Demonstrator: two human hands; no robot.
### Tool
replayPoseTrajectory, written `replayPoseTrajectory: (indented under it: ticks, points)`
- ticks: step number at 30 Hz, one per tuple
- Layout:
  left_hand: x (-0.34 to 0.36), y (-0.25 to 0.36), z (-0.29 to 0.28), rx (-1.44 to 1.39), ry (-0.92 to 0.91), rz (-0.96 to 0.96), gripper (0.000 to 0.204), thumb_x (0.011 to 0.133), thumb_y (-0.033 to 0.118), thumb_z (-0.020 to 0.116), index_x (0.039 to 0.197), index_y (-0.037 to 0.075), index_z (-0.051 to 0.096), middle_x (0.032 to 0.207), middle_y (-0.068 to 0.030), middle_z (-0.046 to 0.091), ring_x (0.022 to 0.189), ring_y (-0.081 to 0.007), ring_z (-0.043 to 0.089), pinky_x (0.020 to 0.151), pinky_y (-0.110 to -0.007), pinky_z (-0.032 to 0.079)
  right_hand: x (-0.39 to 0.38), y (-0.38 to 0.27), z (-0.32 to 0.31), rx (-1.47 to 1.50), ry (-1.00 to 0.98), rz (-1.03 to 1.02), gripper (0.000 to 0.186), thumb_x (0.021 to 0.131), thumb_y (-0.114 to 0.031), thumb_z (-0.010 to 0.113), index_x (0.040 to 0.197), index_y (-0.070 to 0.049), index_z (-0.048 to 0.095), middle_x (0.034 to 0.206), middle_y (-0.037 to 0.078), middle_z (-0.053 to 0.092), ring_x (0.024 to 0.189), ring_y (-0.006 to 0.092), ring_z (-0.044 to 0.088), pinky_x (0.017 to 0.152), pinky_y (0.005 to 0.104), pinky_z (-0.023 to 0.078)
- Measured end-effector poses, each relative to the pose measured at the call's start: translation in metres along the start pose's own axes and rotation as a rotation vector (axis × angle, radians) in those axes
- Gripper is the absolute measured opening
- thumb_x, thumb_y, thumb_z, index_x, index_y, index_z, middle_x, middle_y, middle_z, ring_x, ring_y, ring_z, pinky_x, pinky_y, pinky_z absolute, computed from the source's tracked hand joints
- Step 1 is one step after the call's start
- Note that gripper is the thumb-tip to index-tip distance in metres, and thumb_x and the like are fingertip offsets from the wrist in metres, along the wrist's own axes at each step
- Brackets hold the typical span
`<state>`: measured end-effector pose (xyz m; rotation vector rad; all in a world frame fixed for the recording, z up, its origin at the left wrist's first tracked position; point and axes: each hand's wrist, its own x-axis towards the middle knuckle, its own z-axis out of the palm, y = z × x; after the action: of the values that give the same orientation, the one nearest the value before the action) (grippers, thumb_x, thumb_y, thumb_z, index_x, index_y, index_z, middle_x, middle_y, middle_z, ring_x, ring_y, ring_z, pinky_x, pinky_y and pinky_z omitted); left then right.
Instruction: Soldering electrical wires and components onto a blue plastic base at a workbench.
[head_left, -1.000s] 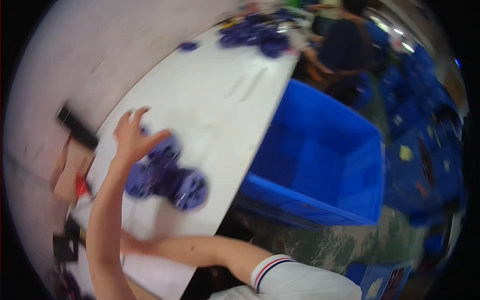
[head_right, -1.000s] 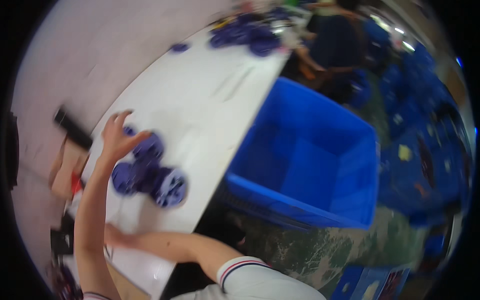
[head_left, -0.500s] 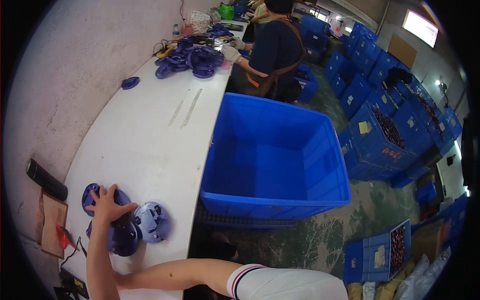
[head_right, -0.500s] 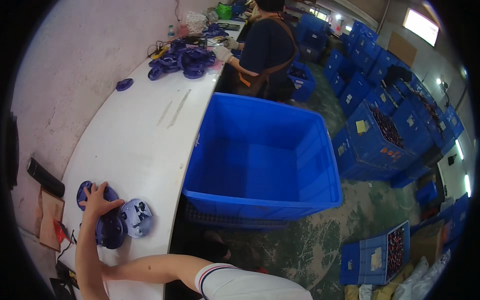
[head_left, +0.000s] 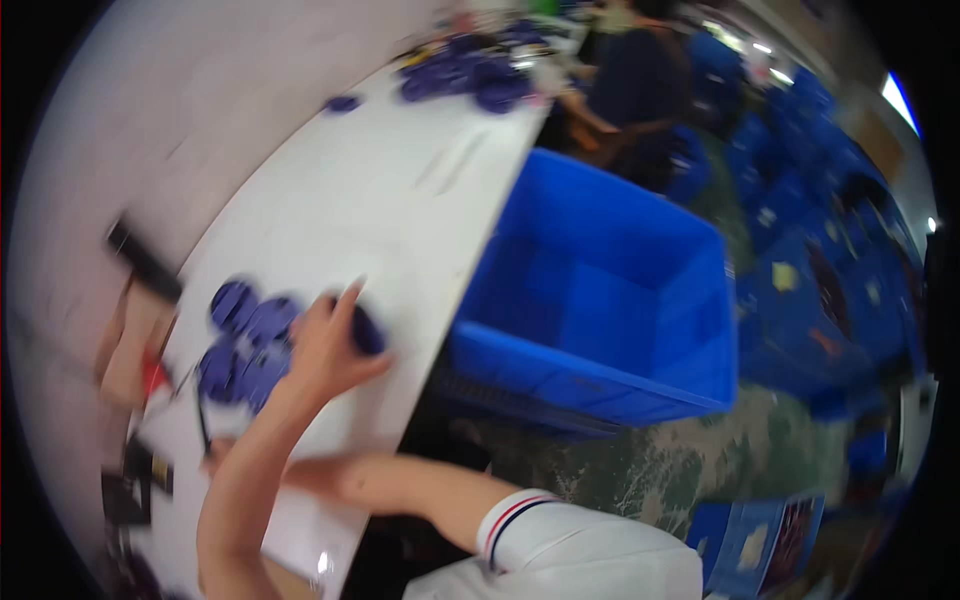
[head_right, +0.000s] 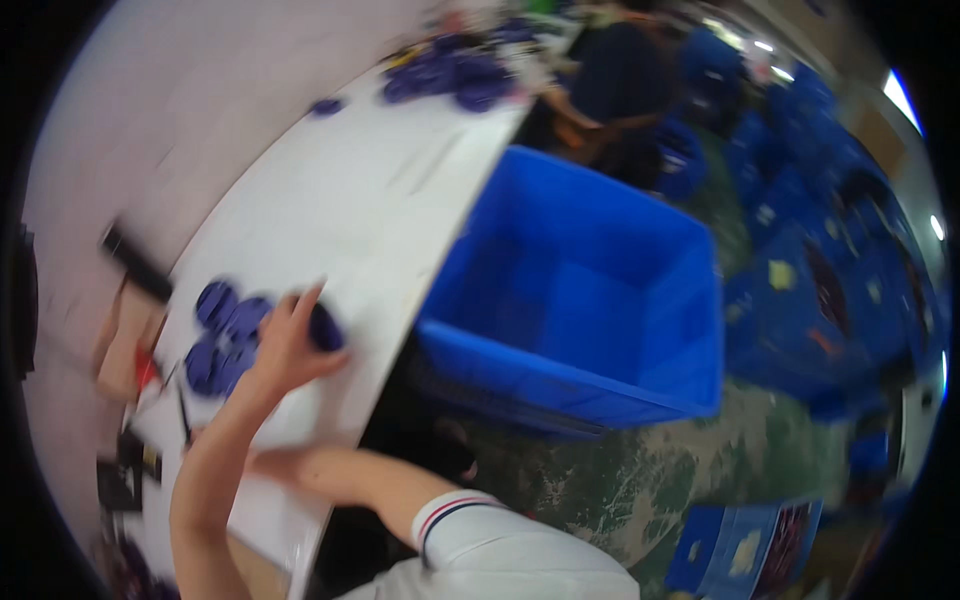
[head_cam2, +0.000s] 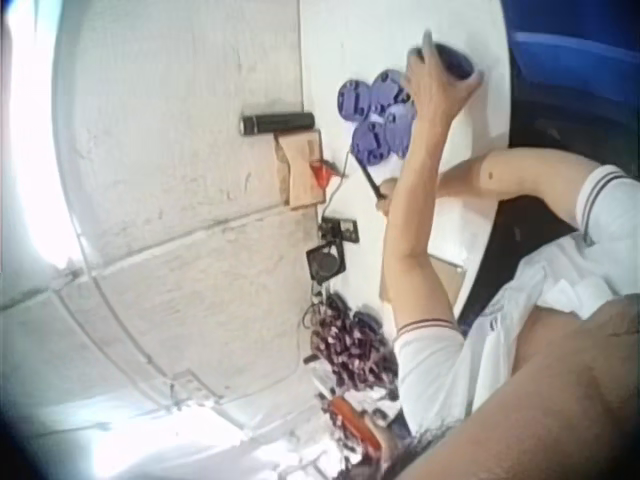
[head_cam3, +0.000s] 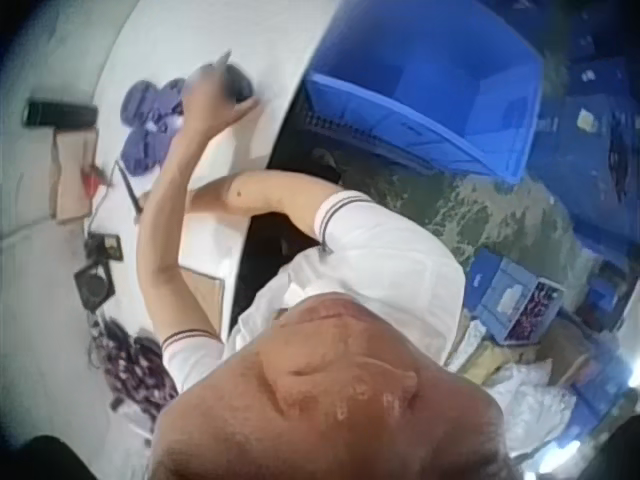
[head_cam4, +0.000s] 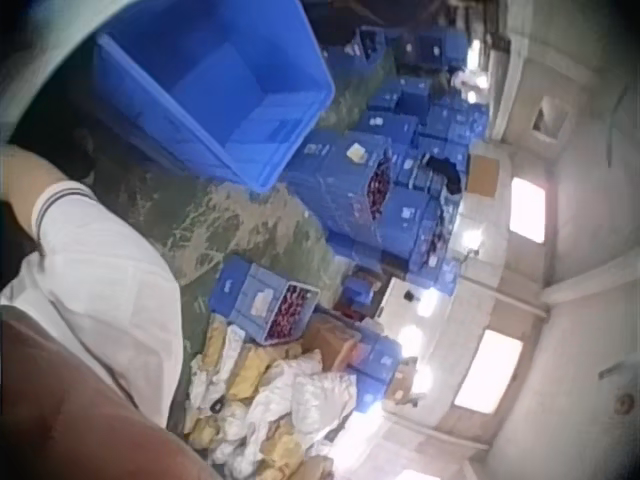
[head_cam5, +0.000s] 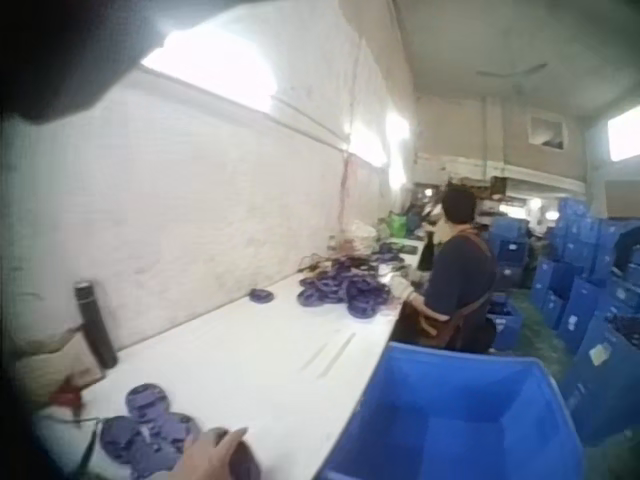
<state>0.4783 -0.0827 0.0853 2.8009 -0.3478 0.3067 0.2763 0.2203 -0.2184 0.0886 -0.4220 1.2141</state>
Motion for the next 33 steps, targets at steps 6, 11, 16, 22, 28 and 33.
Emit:
replayPoseTrajectory:
  ticks: [6,11,16,22,28,33]
  points:
    - [-0.123,0.033,-0.095,-0.182,0.452,-0.253,0.092,0.056,0.036,0.081,0.133,0.004,0.041,0.121,-0.018,0.053,0.105,-0.0338,0.054,0.089,-0.043,0.038,-0.13,0.005,0.101,0.089,0.2,0.431,0.019,0.085,-0.022,0.061,0.081,-0.004,0.056,0.067,0.001,0.05,0.06,0.011,0.042,0.054,0.0272,0.035]
    - [-0.274,0.057,-0.112,-0.139,0.44,-0.561,0.086,0.054,0.037,0.082,0.128,0.007,0.048,0.118,-0.014,0.055,0.104,-0.0304,0.055,0.087,-0.044,0.04,-0.075,-0.096,0.155,-0.136,0.299,0.445,0.018,0.084,-0.02,0.061,0.078,-0.004,0.056,0.061,0.0,0.046,0.051,0.0085,0.036,0.047,0.0241,0.028]
    - [-0.414,0.007,-0.096,0.272,0.482,-1.231,0.091,0.054,0.044,0.08,0.13,0.008,0.047,0.122,-0.0113,0.053,0.108,-0.0303,0.05,0.09,-0.045,0.035,-0.018,-0.134,0.224,-0.499,0.421,0.298,0.018,0.083,-0.018,0.062,0.076,-0.003,0.057,0.056,-0.001,0.043,0.042,0.0061,0.029,0.04,0.0211,0.021]
    - [-0.484,0.005,-0.057,0.259,0.657,-1.393,0.097,0.055,0.051,0.08,0.134,0.007,0.045,0.126,-0.0138,0.051,0.118,-0.0302,0.043,0.097,-0.045,0.029,-0.026,-0.1,0.253,-0.64,0.478,0.23,0.014,0.085,-0.016,0.06,0.079,-0.003,0.057,0.054,-0.002,0.04,0.039,0.0045,0.026,0.037,0.0193,0.018]
    - [-0.504,0.015,-0.049,0.26,0.653,-1.269,0.099,0.054,0.058,0.079,0.131,0.004,0.047,0.127,-0.0145,0.05,0.119,-0.0308,0.042,0.101,-0.045,0.024,-0.034,-0.09,0.252,-0.793,0.448,0.304,0.013,0.085,-0.016,0.059,0.081,-0.003,0.058,0.055,-0.002,0.041,0.04,0.0044,0.027,0.036,0.0196,0.019]
    - [-0.494,0.023,-0.053,0.246,0.64,-1.36,0.1,0.053,0.058,0.08,0.131,0.004,0.048,0.129,-0.0151,0.049,0.119,-0.0323,0.041,0.104,-0.045,0.022,-0.032,-0.095,0.241,-0.741,0.512,0.274,0.013,0.085,-0.016,0.058,0.079,-0.004,0.057,0.055,-0.002,0.041,0.04,0.0046,0.027,0.036,0.0195,0.018]
